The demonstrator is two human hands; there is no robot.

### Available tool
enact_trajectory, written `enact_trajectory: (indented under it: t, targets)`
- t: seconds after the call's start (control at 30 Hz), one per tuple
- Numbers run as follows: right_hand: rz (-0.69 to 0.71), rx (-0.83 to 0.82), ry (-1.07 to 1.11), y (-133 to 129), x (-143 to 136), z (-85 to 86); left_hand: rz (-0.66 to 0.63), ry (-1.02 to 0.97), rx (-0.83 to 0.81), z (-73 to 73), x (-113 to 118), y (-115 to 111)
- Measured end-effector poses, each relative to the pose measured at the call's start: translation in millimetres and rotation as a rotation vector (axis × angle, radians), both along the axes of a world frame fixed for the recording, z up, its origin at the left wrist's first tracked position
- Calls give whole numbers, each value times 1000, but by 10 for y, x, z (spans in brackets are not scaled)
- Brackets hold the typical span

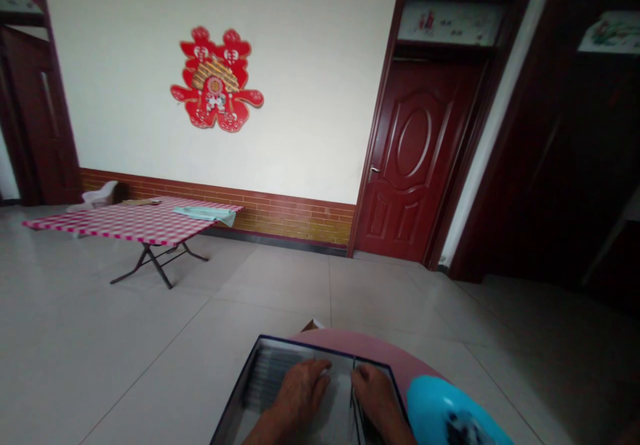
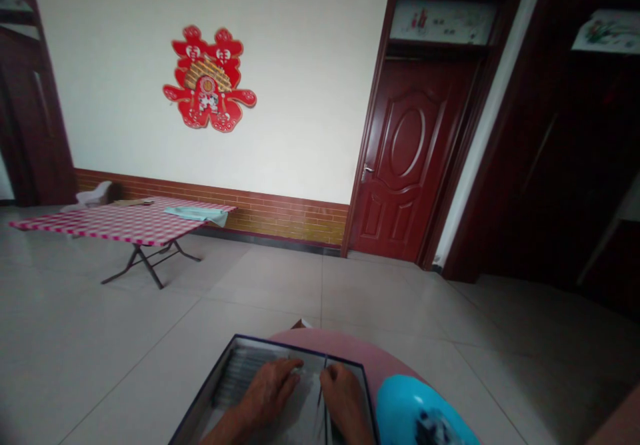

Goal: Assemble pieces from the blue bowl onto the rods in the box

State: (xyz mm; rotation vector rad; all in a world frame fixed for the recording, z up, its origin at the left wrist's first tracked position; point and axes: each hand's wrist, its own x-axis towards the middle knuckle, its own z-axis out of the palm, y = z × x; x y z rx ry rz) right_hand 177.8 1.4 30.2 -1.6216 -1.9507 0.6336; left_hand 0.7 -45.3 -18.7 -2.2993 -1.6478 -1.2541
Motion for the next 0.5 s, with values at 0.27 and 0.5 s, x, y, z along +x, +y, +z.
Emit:
enact_trajectory:
  t: [0.27,0.5]
  targets:
    - [12,-232,827,-113,-63,-98,-76,-68,-122,145,-2,-53]
    - [7,-285,1028,-204,-71,32,-89,-95,-222,290,44,-111]
